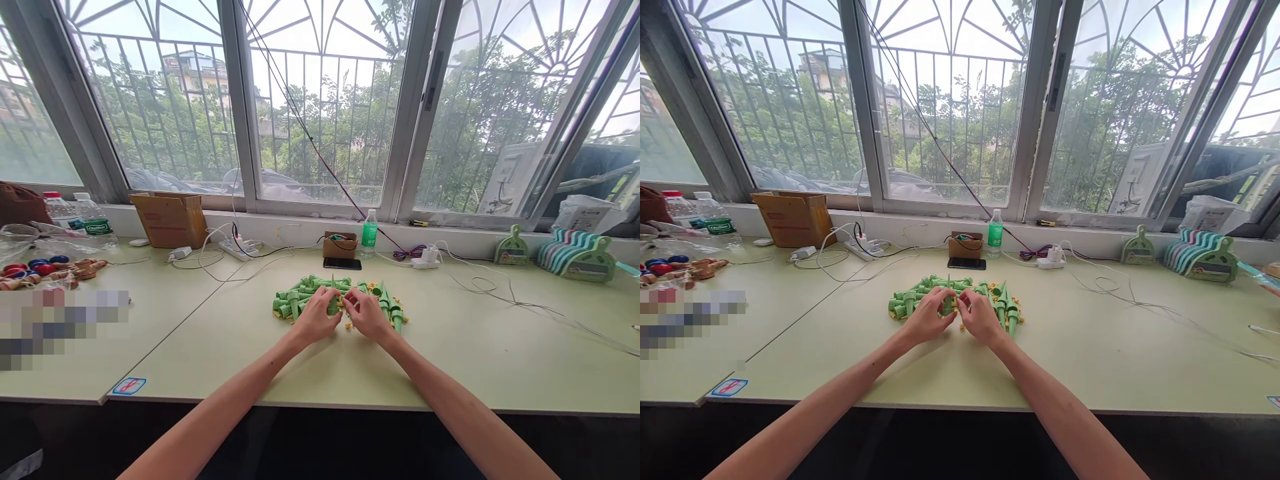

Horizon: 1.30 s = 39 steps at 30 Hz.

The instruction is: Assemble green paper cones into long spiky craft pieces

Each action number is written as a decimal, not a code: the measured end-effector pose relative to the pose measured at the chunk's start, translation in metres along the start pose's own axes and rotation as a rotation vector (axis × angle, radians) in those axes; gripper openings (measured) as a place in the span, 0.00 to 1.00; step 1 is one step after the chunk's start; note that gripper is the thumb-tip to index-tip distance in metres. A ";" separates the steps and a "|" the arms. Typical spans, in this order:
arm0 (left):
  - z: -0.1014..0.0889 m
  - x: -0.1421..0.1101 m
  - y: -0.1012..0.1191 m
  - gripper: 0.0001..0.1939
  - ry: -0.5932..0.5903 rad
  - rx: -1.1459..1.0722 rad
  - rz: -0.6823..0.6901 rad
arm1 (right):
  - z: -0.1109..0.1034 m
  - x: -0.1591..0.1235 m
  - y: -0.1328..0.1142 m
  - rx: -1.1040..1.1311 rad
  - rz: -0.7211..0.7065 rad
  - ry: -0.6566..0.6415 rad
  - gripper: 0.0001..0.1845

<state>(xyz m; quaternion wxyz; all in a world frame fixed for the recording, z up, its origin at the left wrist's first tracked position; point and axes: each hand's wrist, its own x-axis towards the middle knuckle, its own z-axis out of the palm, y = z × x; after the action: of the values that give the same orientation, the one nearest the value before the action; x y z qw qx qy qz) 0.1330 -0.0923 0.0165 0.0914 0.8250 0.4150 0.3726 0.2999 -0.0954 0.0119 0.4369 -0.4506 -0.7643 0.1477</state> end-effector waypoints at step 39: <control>0.001 0.000 0.001 0.15 0.004 -0.007 -0.002 | 0.002 0.001 0.005 0.039 -0.002 -0.041 0.08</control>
<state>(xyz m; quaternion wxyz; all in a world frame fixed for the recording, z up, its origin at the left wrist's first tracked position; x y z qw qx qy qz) 0.1340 -0.0924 0.0161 0.0938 0.8235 0.4145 0.3759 0.3008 -0.0918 0.0081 0.4301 -0.4382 -0.7706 0.1711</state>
